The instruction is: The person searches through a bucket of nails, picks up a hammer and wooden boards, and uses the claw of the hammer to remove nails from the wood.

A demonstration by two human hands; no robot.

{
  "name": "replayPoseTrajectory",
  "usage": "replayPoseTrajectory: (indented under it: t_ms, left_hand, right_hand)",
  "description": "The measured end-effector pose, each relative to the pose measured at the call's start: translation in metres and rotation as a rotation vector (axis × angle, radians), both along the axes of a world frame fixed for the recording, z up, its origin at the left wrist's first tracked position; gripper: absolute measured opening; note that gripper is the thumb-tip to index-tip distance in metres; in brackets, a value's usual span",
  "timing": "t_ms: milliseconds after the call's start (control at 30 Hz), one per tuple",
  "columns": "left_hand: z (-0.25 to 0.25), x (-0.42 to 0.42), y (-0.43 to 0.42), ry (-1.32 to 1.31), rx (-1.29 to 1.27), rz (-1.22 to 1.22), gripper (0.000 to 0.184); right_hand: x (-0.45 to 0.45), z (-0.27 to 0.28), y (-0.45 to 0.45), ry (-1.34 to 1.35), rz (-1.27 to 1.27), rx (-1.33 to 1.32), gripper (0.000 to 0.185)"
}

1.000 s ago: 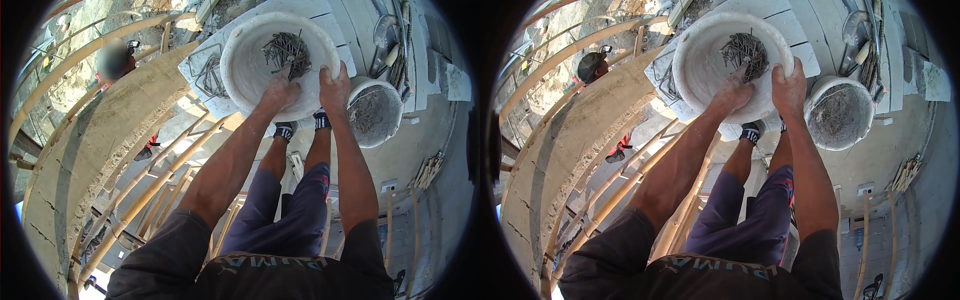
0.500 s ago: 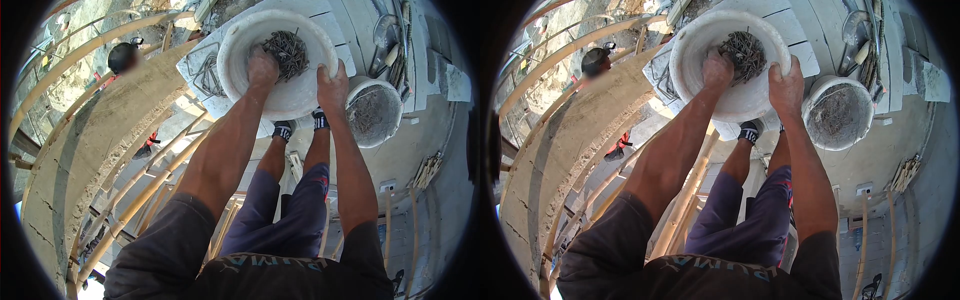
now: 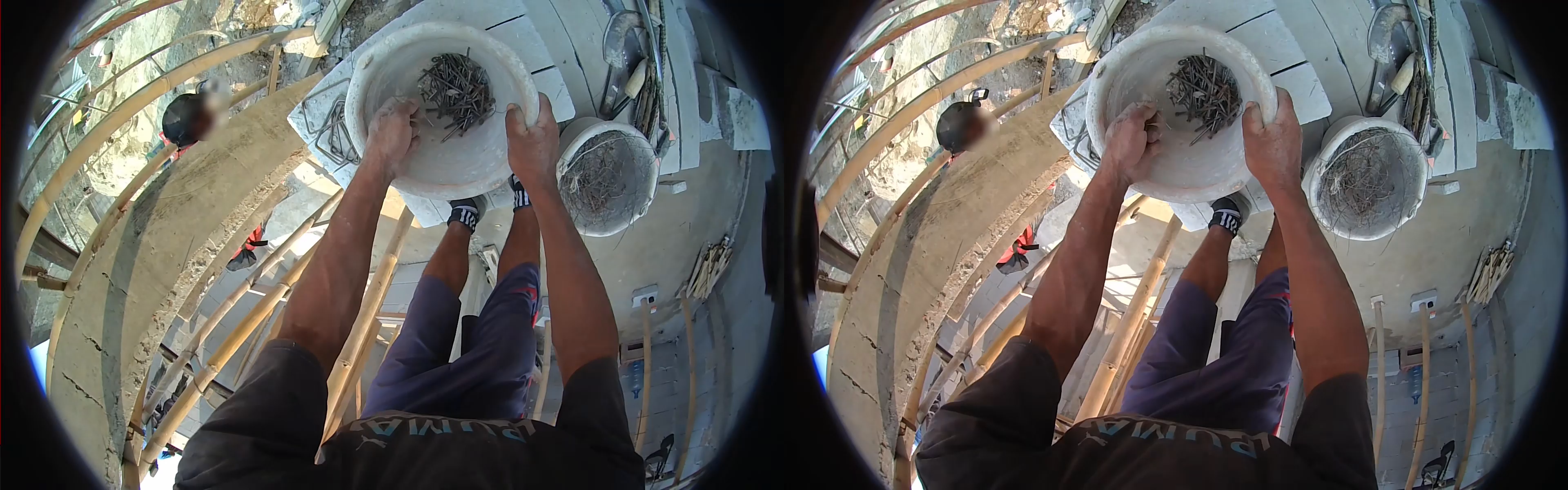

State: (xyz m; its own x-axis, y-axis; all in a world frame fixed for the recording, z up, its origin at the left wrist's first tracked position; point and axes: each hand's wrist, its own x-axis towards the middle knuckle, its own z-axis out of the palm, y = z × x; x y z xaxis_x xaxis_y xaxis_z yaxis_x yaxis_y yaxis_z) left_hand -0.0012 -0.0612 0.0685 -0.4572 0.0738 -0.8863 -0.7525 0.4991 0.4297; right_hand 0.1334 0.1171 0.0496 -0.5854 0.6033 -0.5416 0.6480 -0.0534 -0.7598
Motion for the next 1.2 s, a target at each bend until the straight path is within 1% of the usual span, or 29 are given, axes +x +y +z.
replayPoseTrajectory:
  t_ms: [33,133,233,333,367,433,500,533,633,733,833,933,967,1033,1100,1133,1200]
  left_hand:
    - [0.009,0.002,-0.004,-0.117,0.095,0.141,0.019]
    - [0.023,0.011,-0.007,-0.149,0.177,0.316,0.015]
    - [0.016,0.009,-0.009,-0.181,0.266,0.357,0.012]
    - [0.019,0.01,0.007,-0.146,0.029,0.233,0.017]
    - [0.011,0.01,0.005,-0.136,-0.023,0.144,0.018]
    - [-0.023,0.008,-0.005,-0.113,-0.125,-0.033,0.021]
    - [-0.065,0.012,-0.003,-0.048,-0.388,-0.197,0.025]
    - [-0.077,0.012,0.003,-0.017,-0.52,-0.277,0.028]
    - [-0.093,0.008,0.012,0.138,-0.552,-0.831,0.043]
    - [-0.093,0.015,0.03,0.232,-0.698,-0.79,0.038]
    - [-0.097,0.008,0.029,0.095,-0.662,-0.704,0.039]
    - [-0.094,0.01,0.03,0.175,-0.663,-0.676,0.038]
    - [-0.092,0.011,0.033,0.171,-0.679,-0.622,0.038]
    - [-0.071,0.011,0.048,0.158,-0.708,-0.512,0.038]
    - [-0.093,0.012,0.04,0.138,-0.719,-0.401,0.04]
    - [-0.095,0.009,0.04,0.133,-0.724,-0.348,0.041]
    - [-0.092,0.005,0.043,0.006,-0.675,-0.09,0.046]
  right_hand:
    - [0.0,0.001,0.0,-0.005,-0.005,-0.016,0.035]
    - [-0.004,0.008,-0.001,-0.018,-0.027,-0.055,0.034]
    - [-0.005,0.012,-0.001,-0.017,-0.034,-0.063,0.033]
    - [-0.004,0.009,-0.002,0.003,-0.035,-0.036,0.032]
    - [-0.004,0.008,-0.004,0.012,-0.038,-0.024,0.032]
    - [-0.004,0.007,-0.005,0.012,-0.035,-0.003,0.032]
    - [-0.004,0.007,-0.005,0.008,-0.034,0.015,0.033]
    - [-0.004,0.008,-0.006,0.003,-0.034,0.02,0.033]
    - [-0.002,0.004,-0.01,0.021,-0.025,0.048,0.034]
    - [-0.002,0.004,-0.009,0.027,-0.026,0.049,0.034]
    - [-0.004,0.006,-0.008,0.009,-0.03,0.038,0.034]
    - [-0.004,0.003,-0.011,0.011,-0.037,0.031,0.035]
    - [-0.003,0.002,-0.011,0.014,-0.041,0.032,0.035]
    - [-0.004,0.005,-0.01,-0.014,-0.031,0.033,0.035]
    - [-0.004,0.005,-0.009,-0.018,-0.025,0.034,0.035]
    - [-0.004,0.004,-0.009,-0.006,-0.028,0.036,0.035]
    - [-0.003,0.005,-0.008,-0.005,-0.034,0.034,0.034]
